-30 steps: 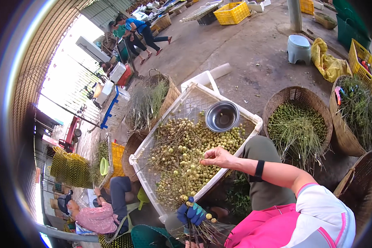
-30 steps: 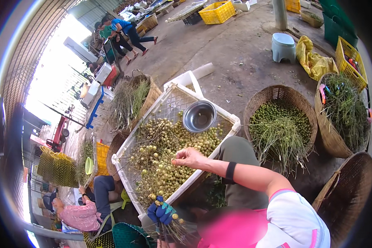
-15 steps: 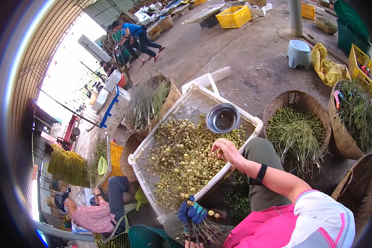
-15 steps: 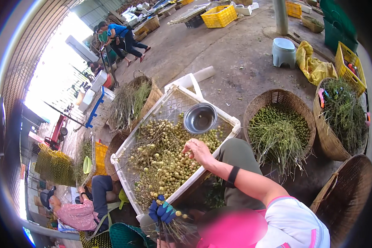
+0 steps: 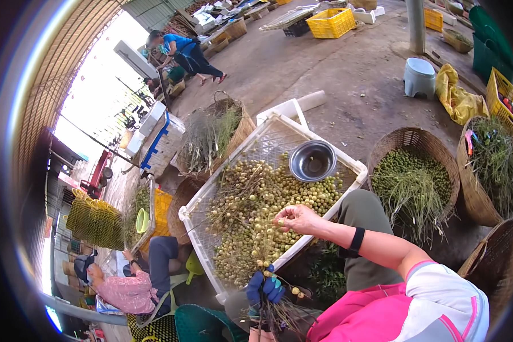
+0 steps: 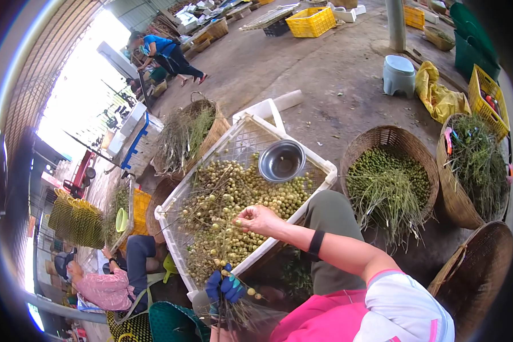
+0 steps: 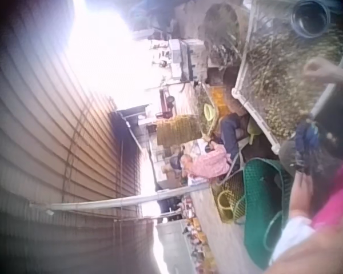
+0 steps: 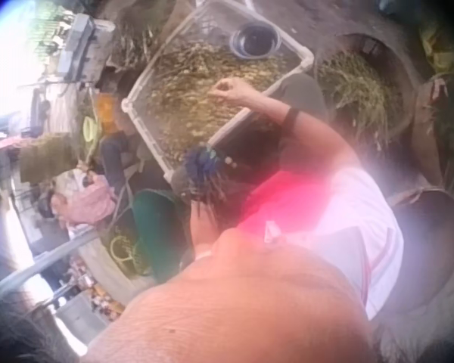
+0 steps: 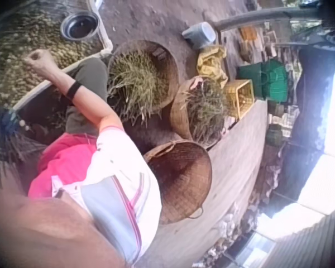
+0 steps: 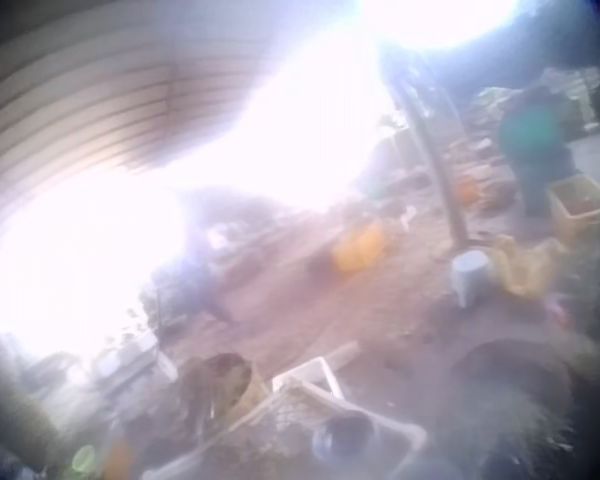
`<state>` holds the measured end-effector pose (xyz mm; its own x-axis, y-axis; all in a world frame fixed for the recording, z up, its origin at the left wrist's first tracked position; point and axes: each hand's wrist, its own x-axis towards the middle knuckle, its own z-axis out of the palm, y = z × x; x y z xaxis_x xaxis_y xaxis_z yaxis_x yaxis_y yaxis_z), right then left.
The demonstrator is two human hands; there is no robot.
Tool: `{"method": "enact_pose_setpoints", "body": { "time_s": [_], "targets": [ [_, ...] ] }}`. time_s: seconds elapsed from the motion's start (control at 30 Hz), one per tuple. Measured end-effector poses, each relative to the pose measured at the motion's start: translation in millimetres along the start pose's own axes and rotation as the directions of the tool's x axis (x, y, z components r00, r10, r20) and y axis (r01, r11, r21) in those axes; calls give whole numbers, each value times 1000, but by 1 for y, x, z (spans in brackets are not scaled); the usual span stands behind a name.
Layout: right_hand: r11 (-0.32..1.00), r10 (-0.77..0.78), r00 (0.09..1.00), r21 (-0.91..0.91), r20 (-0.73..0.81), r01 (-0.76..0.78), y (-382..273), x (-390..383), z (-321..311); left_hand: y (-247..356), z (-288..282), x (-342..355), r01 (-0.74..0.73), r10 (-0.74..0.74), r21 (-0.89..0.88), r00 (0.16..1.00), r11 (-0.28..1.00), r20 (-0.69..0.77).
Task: Sorting and cleaning longan fruit from their stems by hand.
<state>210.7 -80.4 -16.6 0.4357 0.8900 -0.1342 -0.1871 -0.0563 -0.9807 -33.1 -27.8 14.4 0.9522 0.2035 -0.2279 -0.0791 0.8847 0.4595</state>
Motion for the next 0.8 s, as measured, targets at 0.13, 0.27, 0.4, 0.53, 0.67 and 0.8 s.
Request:
{"method": "enact_pose_setpoints", "body": {
  "time_s": [0.13,0.27,0.4,0.53,0.67,0.8],
  "targets": [
    [1000,30,996,-2,85,-30,-2,3,-1,-3,7,2,6,-3,49,998,999,-67],
    [993,104,984,30,144,-110,-8,-1,-8,1,10,2,8,-5,46,998,999,-61],
    [972,145,948,139,284,-191,-17,-7,-22,4,5,-2,4,-5,-19,998,1000,-64],
    [955,172,910,162,376,-248,-22,-6,-28,5,5,-2,-5,3,-25,997,1000,-81],
    [963,173,918,134,356,-234,-20,-4,-27,4,4,-1,-4,12,62,992,998,-122],
    [980,154,923,62,354,-187,-19,-2,-26,3,14,-5,10,10,117,985,993,-174]
  ]
}}
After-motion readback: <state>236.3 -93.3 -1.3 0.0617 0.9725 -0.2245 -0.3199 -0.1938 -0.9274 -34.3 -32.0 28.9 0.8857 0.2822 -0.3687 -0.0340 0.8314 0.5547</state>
